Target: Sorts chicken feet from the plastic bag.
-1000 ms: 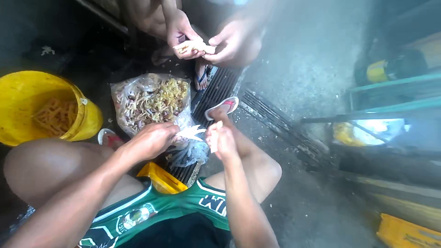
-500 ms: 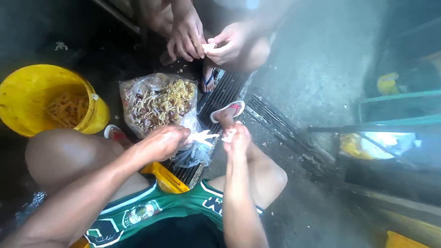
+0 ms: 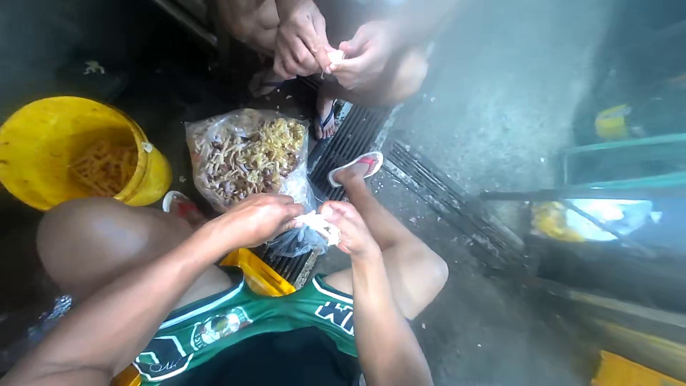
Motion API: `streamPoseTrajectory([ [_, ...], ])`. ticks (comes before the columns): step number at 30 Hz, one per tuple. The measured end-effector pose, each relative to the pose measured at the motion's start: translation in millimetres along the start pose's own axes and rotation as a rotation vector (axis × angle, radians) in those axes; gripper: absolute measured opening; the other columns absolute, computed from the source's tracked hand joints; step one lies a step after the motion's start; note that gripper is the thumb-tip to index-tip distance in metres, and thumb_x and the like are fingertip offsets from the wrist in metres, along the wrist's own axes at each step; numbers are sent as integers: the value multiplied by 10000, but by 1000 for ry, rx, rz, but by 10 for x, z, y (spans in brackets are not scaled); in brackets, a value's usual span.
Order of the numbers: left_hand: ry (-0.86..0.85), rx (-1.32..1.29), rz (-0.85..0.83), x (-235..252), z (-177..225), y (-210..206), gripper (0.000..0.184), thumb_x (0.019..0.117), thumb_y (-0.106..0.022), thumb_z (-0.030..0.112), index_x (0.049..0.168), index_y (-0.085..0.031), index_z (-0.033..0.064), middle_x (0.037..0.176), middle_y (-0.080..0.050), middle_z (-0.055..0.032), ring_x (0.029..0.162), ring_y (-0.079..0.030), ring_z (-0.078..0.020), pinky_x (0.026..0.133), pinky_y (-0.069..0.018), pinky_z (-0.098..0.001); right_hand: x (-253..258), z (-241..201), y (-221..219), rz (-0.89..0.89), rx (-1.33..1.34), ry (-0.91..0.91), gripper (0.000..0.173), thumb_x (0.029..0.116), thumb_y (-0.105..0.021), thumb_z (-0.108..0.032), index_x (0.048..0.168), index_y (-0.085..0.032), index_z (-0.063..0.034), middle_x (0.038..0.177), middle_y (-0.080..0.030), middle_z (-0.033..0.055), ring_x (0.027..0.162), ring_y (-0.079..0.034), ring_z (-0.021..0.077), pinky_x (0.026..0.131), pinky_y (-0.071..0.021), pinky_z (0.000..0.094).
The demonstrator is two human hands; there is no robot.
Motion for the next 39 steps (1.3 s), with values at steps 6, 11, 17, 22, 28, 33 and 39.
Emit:
streamPoseTrajectory([
  [6, 11, -27, -40, 1, 8, -66, 330, 1089, -474, 408, 1048, -710, 181, 893, -657, 7, 840, -663, -146, 772, -570, -379, -49, -121, 16, -10, -96, 74, 233, 1009, -621, -248, 854, -693, -90, 725, -634, -34, 622, -576, 33, 575, -501, 220],
  [11, 5, -29, 6, -16, 11, 60, 272, 1075, -526, 357, 995, -699, 163, 879, -656, 14, 830, -659, -133, 770, -568, -365, -57, -174, 218, 168, 60, 160, 197, 987, -656, -259, 872, -705, -106, 694, -622, -23, 565, -553, 42, 528, -484, 222],
  [17, 204, -8, 111, -315, -348, 623, 167, 1052, -579, 244, 1081, -713, 149, 983, -693, -14, 893, -679, -165, 827, -580, -433, -680, -356, 1414, 495, 52, 189, 293, 1080, -422, -279, 866, -592, -173, 662, -560, -63, 514, -522, 65, 486, -489, 241],
  [22, 424, 98, 219, -599, -611, 1114, 263, 1051, -590, 197, 1272, -704, 112, 1198, -697, -124, 1099, -679, -285, 995, -529, -544, -703, -104, 1119, 357, 131, 136, 201, 1051, -538, -258, 937, -644, -131, 753, -627, -14, 530, -554, 71, 480, -501, 224],
  [28, 1259, 297, 321, -1832, -1064, 1802, 378, 1035, -614, 301, 1298, -645, 32, 1163, -632, -368, 1091, -595, -594, 881, -413, -823, -477, 473, 800, 380, 81, -160, 142, 1004, -531, -119, 1044, -652, -56, 779, -625, 3, 542, -523, 66, 505, -482, 219],
  [33, 1307, 205, 290, -1528, -923, 1525, 577, 1023, -628, 405, 1425, -554, -2, 1252, -652, -304, 1190, -598, -527, 992, -424, -751, -347, 570, 741, 367, -47, -262, 161, 1046, -534, -109, 1099, -666, -33, 790, -588, 17, 546, -495, 71, 504, -468, 223],
  [39, 1266, -161, 193, -470, -1551, 391, 367, 1065, -530, 312, 1234, -692, 28, 1056, -714, -205, 862, -701, -338, 803, -568, -574, -278, 632, 796, 405, -281, -302, 171, 1048, -572, -172, 1096, -697, -65, 815, -635, 35, 588, -546, 111, 554, -506, 285],
])
Point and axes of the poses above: each hand's wrist, its own x-axis towards the middle knuckle, its own y-axis out of the back of the hand, z = x × y, the point moved 7 cm from there along x, towards the middle knuckle
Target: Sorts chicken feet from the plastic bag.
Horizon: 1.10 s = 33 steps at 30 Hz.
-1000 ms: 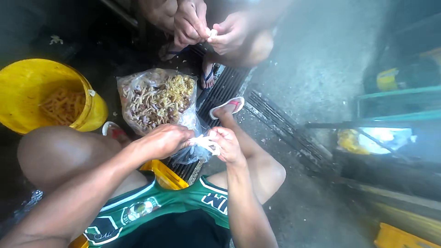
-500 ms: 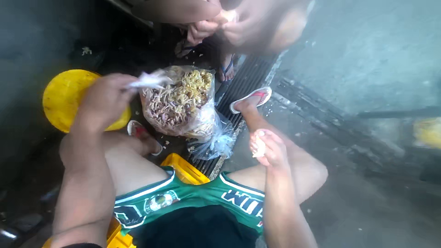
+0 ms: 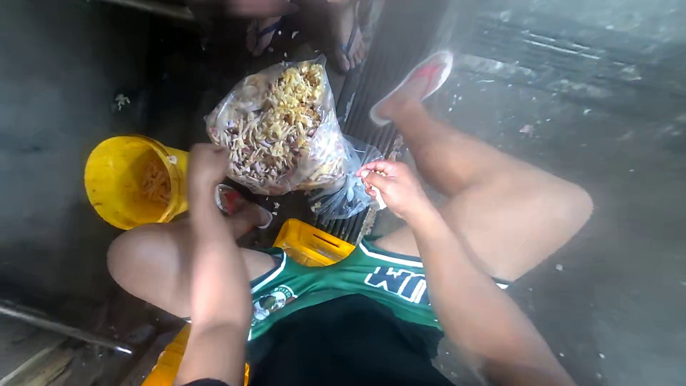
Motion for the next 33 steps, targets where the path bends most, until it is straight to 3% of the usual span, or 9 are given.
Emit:
streamPoseTrajectory([
  [3, 162, -16, -64, 653, -387, -1012, 441, 1015, -566, 314, 1228, -623, -68, 1140, -655, -306, 982, -673, -441, 855, -541, -645, 28, 15, 1, 15, -168, -36, 184, 1057, -569, -196, 1085, -711, -82, 795, -649, 54, 611, -582, 147, 580, -524, 346],
  [6, 172, -126, -69, 974, -760, -1755, 442, 1036, -565, 309, 1337, -606, -13, 1174, -661, -275, 1020, -672, -400, 889, -549, -598, 71, 40, 5, 10, -308, -42, 211, 1064, -565, -255, 1083, -720, -112, 796, -653, 67, 635, -608, 185, 615, -544, 425],
  [10, 137, -233, 18, 1133, -864, -2057, 388, 1014, -601, 258, 1332, -631, 37, 1141, -674, -241, 964, -683, -356, 845, -571, -560, 86, -44, -12, 9, -358, 49, 233, 1066, -549, -270, 1054, -729, -123, 796, -651, 53, 657, -611, 178, 613, -536, 430],
  [15, 148, -44, -54, 1227, -826, -2122, 453, 969, -699, 378, 1246, -668, 20, 1177, -681, -231, 1115, -650, -388, 989, -497, -611, 138, -212, -105, -16, -339, 57, 199, 1062, -555, -239, 1049, -726, -138, 803, -664, 26, 671, -624, 139, 612, -542, 393],
  [19, 104, 67, 54, 1172, -675, -2055, 376, 1040, -566, 372, 1207, -704, 64, 1178, -704, -190, 1143, -657, -369, 1000, -494, -610, 153, -140, -104, -20, -388, 62, 208, 1066, -546, -238, 1063, -731, -143, 824, -676, 28, 700, -643, 148, 634, -558, 411],
  [24, 29, -38, 107, 994, -338, -1421, 387, 1017, -606, 388, 1155, -723, 46, 1111, -713, -195, 1071, -676, -359, 958, -513, -597, 103, -95, -115, -50, -373, 13, 218, 1079, -505, -183, 1127, -711, -132, 855, -698, 43, 660, -644, 164, 614, -567, 399],
  [28, -139, -145, -77, 726, 115, -802, 445, 1013, -623, 428, 1131, -696, 5, 1018, -690, -200, 906, -665, -334, 829, -539, -585, 43, -232, -184, -22, -330, 30, 237, 1087, -513, -225, 1138, -715, -112, 847, -671, 66, 655, -615, 175, 615, -550, 401],
  [31, -373, -165, -274, 174, 604, -441, 304, 1041, -604, 325, 1069, -683, 33, 866, -656, -82, 659, -558, -156, 624, -502, -375, 4, -575, -393, -37, -378, 213, 248, 1059, -578, -285, 1099, -712, -81, 903, -703, 83, 786, -679, 196, 742, -583, 461],
  [33, -519, -136, -415, -254, 863, -289, 221, 1039, -613, 252, 1013, -701, 51, 793, -653, -40, 610, -540, -111, 589, -485, -318, 9, -800, -598, -69, -425, 325, 296, 1013, -648, -377, 1075, -696, -92, 873, -695, 72, 769, -682, 203, 715, -590, 477],
])
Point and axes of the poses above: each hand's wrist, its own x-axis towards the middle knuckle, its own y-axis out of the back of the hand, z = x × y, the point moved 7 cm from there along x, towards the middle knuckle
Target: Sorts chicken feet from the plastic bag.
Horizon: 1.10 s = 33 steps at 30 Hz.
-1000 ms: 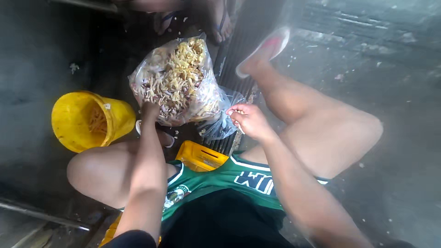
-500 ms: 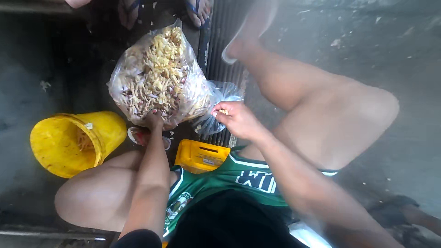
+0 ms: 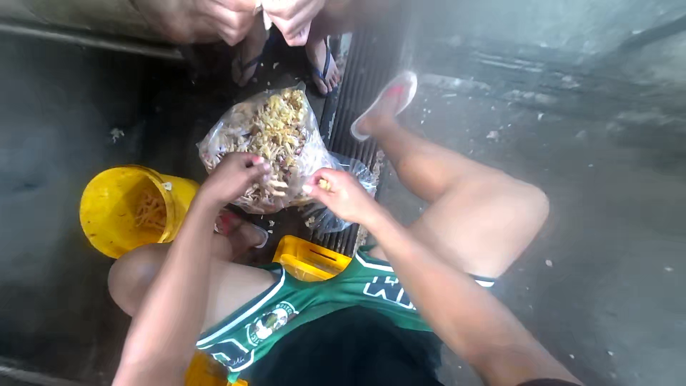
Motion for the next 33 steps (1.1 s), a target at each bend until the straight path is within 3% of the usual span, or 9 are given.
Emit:
streamPoseTrajectory([
  [4, -212, -66, -164, -317, 378, -175, 215, 1015, -635, 235, 891, -697, 71, 721, -638, -24, 606, -555, -107, 565, -465, -297, 121, -534, -251, -127, -36, 146, 305, 1003, -654, -402, 1031, -716, -104, 864, -698, 45, 794, -687, 175, 755, -600, 456],
  [7, -249, -185, -13, -305, 359, -205, 239, 1026, -635, 259, 933, -704, 50, 749, -676, -44, 641, -620, -125, 607, -532, -317, 124, -671, -323, -79, -13, 213, 356, 1058, -554, -334, 841, -680, -82, 699, -606, 32, 655, -607, 155, 641, -541, 413],
  [11, -220, -278, 152, -216, 326, -165, 292, 1053, -594, 325, 997, -691, 55, 745, -650, -48, 617, -596, -137, 587, -517, -328, 32, -669, -167, 164, -9, 201, 358, 1054, -524, -300, 776, -637, -105, 623, -535, -7, 575, -539, 115, 561, -482, 357],
  [14, -129, -556, 385, -171, 115, 205, 328, 1077, -529, 327, 1184, -646, 39, 867, -626, -51, 709, -576, -129, 664, -525, -335, -141, -711, -167, 263, -2, 259, 349, 1042, -502, -225, 749, -634, -88, 628, -535, -29, 581, -519, 59, 573, -464, 272],
  [16, -233, -691, 433, -248, 100, 535, 289, 1074, -531, 331, 1084, -654, 69, 814, -617, -5, 644, -567, -90, 584, -515, -276, -234, -679, -214, 255, 67, 251, 347, 1051, -480, -189, 762, -635, -74, 636, -538, -33, 558, -508, 43, 538, -455, 237],
  [20, -535, -834, 111, -476, 451, 549, 260, 1043, -504, 289, 849, -618, 157, 699, -583, 50, 521, -490, -34, 465, -427, -198, -161, -672, -125, 203, 271, 195, 390, 1091, -385, -208, 890, -670, -32, 679, -573, -17, 572, -532, 60, 551, -492, 242],
  [24, -683, -787, -151, -541, 589, 139, 243, 1013, -566, 306, 856, -660, 145, 774, -616, 38, 593, -515, -38, 523, -439, -210, -70, -818, -161, -40, 603, 213, 522, 1061, -452, -535, 1056, -682, -66, 802, -652, 10, 663, -605, 87, 629, -551, 278],
  [27, -718, -708, -187, -579, 648, 30, 206, 999, -599, 289, 905, -690, 130, 829, -650, 36, 688, -574, -40, 596, -481, -211, -71, -977, -293, -145, 700, 251, 384, 1048, -569, -408, 1053, -688, -42, 830, -660, 44, 660, -611, 93, 608, -552, 269],
  [33, -617, -502, -96, -647, 621, 118, 148, 970, -676, 224, 1007, -700, 83, 805, -667, 12, 695, -612, -49, 622, -519, -210, -85, -1065, -346, -143, 630, 278, 313, 1053, -579, -330, 1007, -690, -41, 783, -632, 16, 636, -576, 66, 583, -515, 236],
])
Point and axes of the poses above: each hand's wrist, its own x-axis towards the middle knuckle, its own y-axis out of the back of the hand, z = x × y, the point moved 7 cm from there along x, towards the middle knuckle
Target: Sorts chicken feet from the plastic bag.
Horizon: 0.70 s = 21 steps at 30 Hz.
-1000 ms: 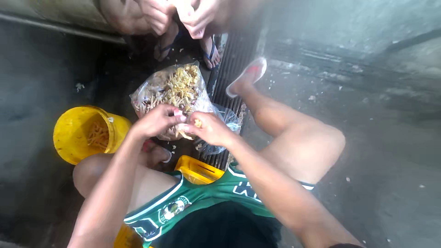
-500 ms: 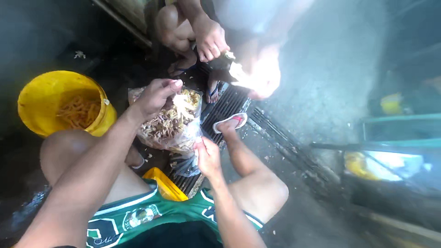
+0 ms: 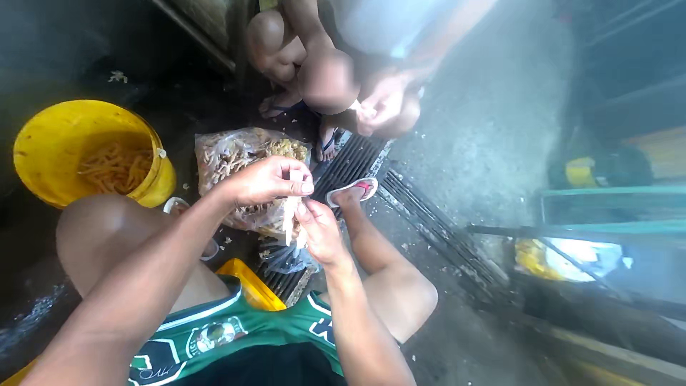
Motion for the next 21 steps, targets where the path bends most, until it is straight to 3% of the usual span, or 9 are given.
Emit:
streamPoseTrajectory([
  [2, 91, 226, 129, 3, -6, 45, 149, 954, -722, 249, 932, -680, 107, 768, -646, -5, 681, -608, -98, 619, -513, -290, 13, -21, -11, 30, -156, -20, 299, 1047, -586, -307, 932, -687, -50, 721, -598, 8, 597, -540, 76, 557, -486, 247],
  [4, 176, 342, 290, -1, -45, 126, 94, 906, -698, 137, 981, -649, 108, 866, -671, -41, 750, -647, -157, 665, -552, -381, 20, -7, -34, 47, -249, -38, 290, 1052, -565, -268, 871, -640, -54, 669, -553, 9, 564, -517, 86, 540, -468, 251],
  [5, 213, 349, 364, -13, -65, 174, 151, 885, -690, 92, 1025, -637, 108, 886, -681, -57, 737, -657, -177, 645, -561, -401, 19, -3, -46, 59, -273, -40, 283, 1052, -555, -250, 866, -635, -53, 656, -539, 9, 555, -507, 87, 534, -460, 251],
  [9, 244, 293, 505, -54, -117, 276, 265, 859, -697, 50, 1097, -605, 123, 846, -650, -62, 644, -608, -185, 558, -518, -387, -33, -9, -113, 104, -317, -6, 313, 1065, -516, -247, 858, -644, -50, 653, -536, 5, 564, -518, 91, 544, -472, 256],
  [12, 250, 305, 525, -42, -156, 326, 270, 871, -697, 71, 1118, -602, 127, 926, -652, -71, 706, -623, -196, 607, -536, -408, -151, 37, -135, 147, -271, 18, 336, 1079, -487, -218, 841, -635, -32, 654, -529, 2, 562, -512, 84, 534, -470, 247],
  [16, 301, 304, 589, -38, -213, 440, 268, 899, -670, 82, 1155, -600, 119, 998, -667, -99, 715, -643, -202, 594, -546, -400, -304, 36, -138, 187, -245, 39, 318, 1069, -482, -178, 810, -604, -41, 653, -511, -2, 549, -495, 78, 510, -451, 238],
  [19, 324, 303, 659, -55, -168, 541, 270, 891, -653, 83, 1155, -604, 117, 947, -664, -89, 710, -630, -196, 596, -527, -394, -391, -4, -133, 185, -256, 70, 329, 1071, -489, -185, 788, -583, -48, 662, -518, 0, 557, -500, 74, 513, -452, 232],
  [21, 337, 303, 666, -70, -145, 558, 261, 900, -645, 86, 1154, -599, 122, 889, -660, -80, 632, -606, -178, 544, -509, -360, -444, -15, -104, 180, -271, 89, 338, 1077, -490, -200, 792, -586, -45, 663, -515, 2, 555, -499, 77, 510, -453, 234],
])
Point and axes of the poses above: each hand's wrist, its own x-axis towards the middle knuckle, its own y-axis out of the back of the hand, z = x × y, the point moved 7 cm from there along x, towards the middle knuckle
